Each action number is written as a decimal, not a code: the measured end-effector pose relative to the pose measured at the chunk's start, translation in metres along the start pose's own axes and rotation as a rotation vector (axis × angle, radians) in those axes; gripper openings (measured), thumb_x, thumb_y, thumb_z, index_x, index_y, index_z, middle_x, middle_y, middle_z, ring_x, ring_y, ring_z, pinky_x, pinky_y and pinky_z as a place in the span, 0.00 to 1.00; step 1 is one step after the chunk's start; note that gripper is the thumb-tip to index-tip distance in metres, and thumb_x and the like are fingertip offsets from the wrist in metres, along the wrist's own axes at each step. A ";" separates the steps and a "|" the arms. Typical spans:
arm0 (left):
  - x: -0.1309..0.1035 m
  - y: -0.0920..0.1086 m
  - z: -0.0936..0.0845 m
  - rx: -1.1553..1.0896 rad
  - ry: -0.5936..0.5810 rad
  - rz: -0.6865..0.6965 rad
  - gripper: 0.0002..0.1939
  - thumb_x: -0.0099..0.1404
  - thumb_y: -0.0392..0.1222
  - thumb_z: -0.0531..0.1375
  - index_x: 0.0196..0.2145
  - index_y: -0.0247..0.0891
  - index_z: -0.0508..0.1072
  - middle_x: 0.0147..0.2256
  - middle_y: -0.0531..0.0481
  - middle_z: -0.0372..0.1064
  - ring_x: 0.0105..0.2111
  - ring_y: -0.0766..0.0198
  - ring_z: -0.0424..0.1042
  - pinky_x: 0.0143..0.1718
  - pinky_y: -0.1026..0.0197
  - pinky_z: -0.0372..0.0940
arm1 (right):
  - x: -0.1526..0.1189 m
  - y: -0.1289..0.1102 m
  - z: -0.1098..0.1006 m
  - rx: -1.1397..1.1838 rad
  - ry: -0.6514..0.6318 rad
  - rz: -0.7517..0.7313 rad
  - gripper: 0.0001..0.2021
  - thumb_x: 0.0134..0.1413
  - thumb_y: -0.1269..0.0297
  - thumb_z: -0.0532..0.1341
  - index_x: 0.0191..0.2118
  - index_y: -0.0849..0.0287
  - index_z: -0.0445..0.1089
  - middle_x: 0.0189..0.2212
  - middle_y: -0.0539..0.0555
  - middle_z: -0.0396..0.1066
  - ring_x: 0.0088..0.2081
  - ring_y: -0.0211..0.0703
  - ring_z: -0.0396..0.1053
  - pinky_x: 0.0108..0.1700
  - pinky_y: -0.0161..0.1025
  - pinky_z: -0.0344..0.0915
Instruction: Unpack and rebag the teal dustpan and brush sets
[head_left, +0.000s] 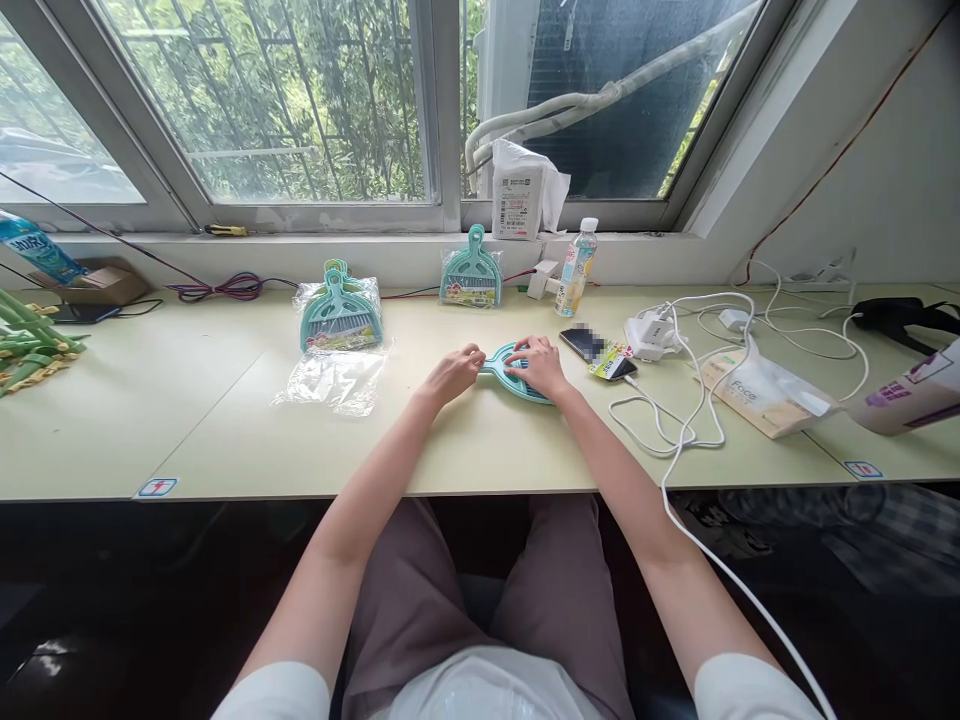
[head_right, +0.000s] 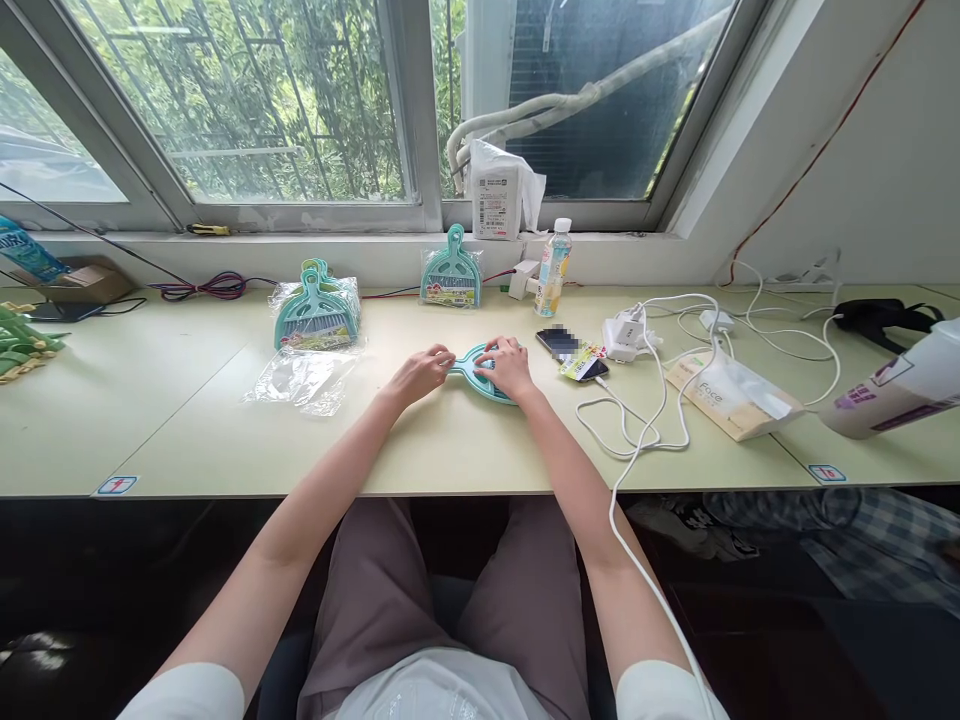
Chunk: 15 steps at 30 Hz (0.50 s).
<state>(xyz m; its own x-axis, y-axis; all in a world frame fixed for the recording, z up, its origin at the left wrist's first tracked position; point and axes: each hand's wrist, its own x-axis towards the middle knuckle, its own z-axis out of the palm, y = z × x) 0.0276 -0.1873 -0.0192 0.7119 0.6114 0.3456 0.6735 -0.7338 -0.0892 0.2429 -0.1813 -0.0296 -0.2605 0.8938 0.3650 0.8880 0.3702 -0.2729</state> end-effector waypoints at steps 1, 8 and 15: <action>0.000 0.000 0.001 -0.023 0.000 0.003 0.14 0.62 0.26 0.51 0.37 0.34 0.74 0.45 0.41 0.71 0.52 0.57 0.65 0.43 0.59 0.66 | 0.000 -0.001 -0.001 -0.010 -0.005 -0.010 0.07 0.55 0.56 0.63 0.36 0.48 0.79 0.48 0.55 0.68 0.51 0.54 0.57 0.49 0.48 0.54; -0.005 -0.003 0.008 -0.110 0.146 -0.118 0.16 0.63 0.30 0.53 0.44 0.41 0.75 0.59 0.46 0.61 0.60 0.53 0.57 0.57 0.49 0.59 | -0.005 -0.005 -0.004 0.047 0.039 0.021 0.06 0.51 0.57 0.65 0.33 0.51 0.79 0.48 0.55 0.66 0.53 0.54 0.57 0.51 0.51 0.54; 0.005 0.026 -0.001 -0.896 0.283 -0.496 0.33 0.67 0.55 0.51 0.65 0.42 0.48 0.58 0.38 0.59 0.53 0.51 0.64 0.48 0.50 0.65 | -0.006 -0.017 -0.011 0.226 0.420 0.199 0.11 0.51 0.55 0.64 0.34 0.56 0.76 0.45 0.58 0.63 0.51 0.53 0.60 0.52 0.48 0.57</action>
<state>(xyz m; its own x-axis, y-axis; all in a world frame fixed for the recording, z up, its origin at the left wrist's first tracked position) 0.0488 -0.2030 -0.0191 0.2480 0.8952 0.3702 0.4013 -0.4428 0.8018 0.2332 -0.1954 -0.0176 0.1208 0.7912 0.5995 0.7885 0.2904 -0.5422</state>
